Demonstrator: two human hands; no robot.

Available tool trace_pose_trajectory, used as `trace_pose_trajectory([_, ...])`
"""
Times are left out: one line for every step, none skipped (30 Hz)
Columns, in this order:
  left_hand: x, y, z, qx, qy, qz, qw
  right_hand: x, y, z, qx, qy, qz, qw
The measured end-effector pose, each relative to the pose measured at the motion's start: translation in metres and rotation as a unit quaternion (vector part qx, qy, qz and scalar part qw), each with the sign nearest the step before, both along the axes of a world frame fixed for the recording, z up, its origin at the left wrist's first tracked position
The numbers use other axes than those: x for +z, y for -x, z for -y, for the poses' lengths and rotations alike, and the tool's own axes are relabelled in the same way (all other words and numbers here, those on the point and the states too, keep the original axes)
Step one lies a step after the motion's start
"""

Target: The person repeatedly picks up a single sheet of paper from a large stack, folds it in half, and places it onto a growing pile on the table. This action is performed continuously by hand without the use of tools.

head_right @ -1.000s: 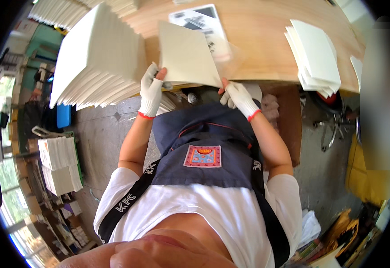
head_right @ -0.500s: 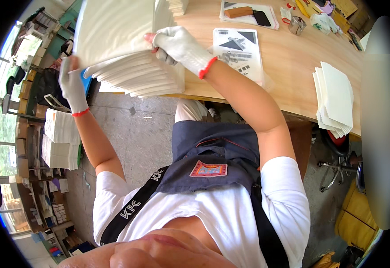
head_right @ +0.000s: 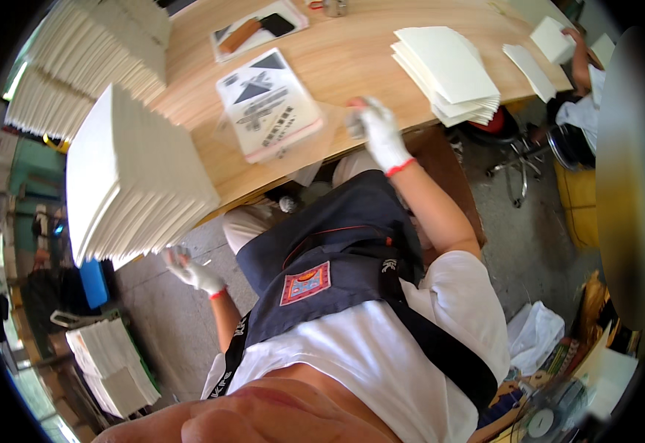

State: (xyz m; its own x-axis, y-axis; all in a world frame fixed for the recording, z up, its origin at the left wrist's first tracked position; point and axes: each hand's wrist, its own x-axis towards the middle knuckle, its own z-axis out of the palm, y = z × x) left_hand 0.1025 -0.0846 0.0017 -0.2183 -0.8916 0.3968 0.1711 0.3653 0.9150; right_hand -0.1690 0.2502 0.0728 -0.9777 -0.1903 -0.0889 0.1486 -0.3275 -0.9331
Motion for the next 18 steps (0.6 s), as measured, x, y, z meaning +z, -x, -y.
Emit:
trace_pose_trajectory([-0.024,0.004,-0.011,-0.031,0.062,0.095,0.993,-0.008,0.0,-0.037,-0.083,-0.063,-0.012,0.994])
trace_pose_trajectory([-0.047,0.009,-0.023,-0.061,0.126,0.186,0.972,-0.024,0.009,-0.075,-0.151,-0.099,-0.005,0.984])
trace_pose_trajectory([-0.051,0.026,-0.056,-0.08,0.011,0.102,0.991,-0.034,0.013,-0.104,-0.211,-0.105,-0.035,0.971])
trace_pose_trajectory([-0.039,0.041,-0.068,-0.139,0.121,0.153,0.971,-0.028,0.019,-0.128,-0.259,-0.128,0.013,0.957])
trace_pose_trajectory([-0.028,0.059,-0.082,-0.205,0.236,0.182,0.932,-0.032,0.028,-0.157,-0.298,-0.127,0.038,0.945])
trace_pose_trajectory([-0.014,0.075,-0.094,-0.263,0.338,0.19,0.884,-0.027,0.037,-0.175,-0.281,-0.133,0.075,0.947])
trace_pose_trajectory([0.0,0.094,-0.109,-0.276,0.34,0.254,0.863,-0.02,0.046,-0.188,-0.26,-0.138,0.11,0.949])
trace_pose_trajectory([0.01,0.117,-0.12,-0.287,0.355,0.262,0.851,-0.02,0.057,-0.202,-0.227,-0.142,0.122,0.956])
trace_pose_trajectory([0.021,0.136,-0.131,-0.269,0.392,0.298,0.828,-0.023,0.066,-0.212,-0.194,-0.145,0.135,0.961])
trace_pose_trajectory([0.013,0.158,-0.128,-0.269,0.424,0.328,0.8,-0.019,0.074,-0.207,-0.198,-0.141,0.15,0.958])
trace_pose_trajectory([0.009,0.179,-0.133,-0.252,0.45,0.366,0.775,-0.03,0.088,-0.215,-0.237,-0.156,0.144,0.948])
trace_pose_trajectory([0.0,0.195,-0.127,-0.253,0.472,0.4,0.744,-0.032,0.093,-0.216,-0.214,-0.127,0.131,0.96])
trace_pose_trajectory([0.003,0.206,-0.127,-0.263,0.486,0.409,0.726,-0.035,0.091,-0.22,-0.193,-0.1,0.121,0.969])
trace_pose_trajectory([0.006,0.216,-0.123,-0.274,0.498,0.416,0.71,-0.033,0.089,-0.221,-0.196,-0.096,0.126,0.968])
trace_pose_trajectory([0.007,0.225,-0.111,-0.296,0.518,0.397,0.697,-0.029,0.085,-0.222,-0.197,-0.093,0.13,0.967])
trace_pose_trajectory([0.008,0.234,-0.099,-0.318,0.537,0.377,0.684,-0.025,0.081,-0.223,-0.185,-0.054,0.146,0.97])
trace_pose_trajectory([0.01,0.241,-0.087,-0.342,0.556,0.356,0.669,-0.023,0.077,-0.223,-0.174,-0.014,0.163,0.971])
trace_pose_trajectory([0.012,0.246,-0.074,-0.322,0.563,0.364,0.668,-0.025,0.069,-0.222,-0.134,0.048,0.19,0.972])
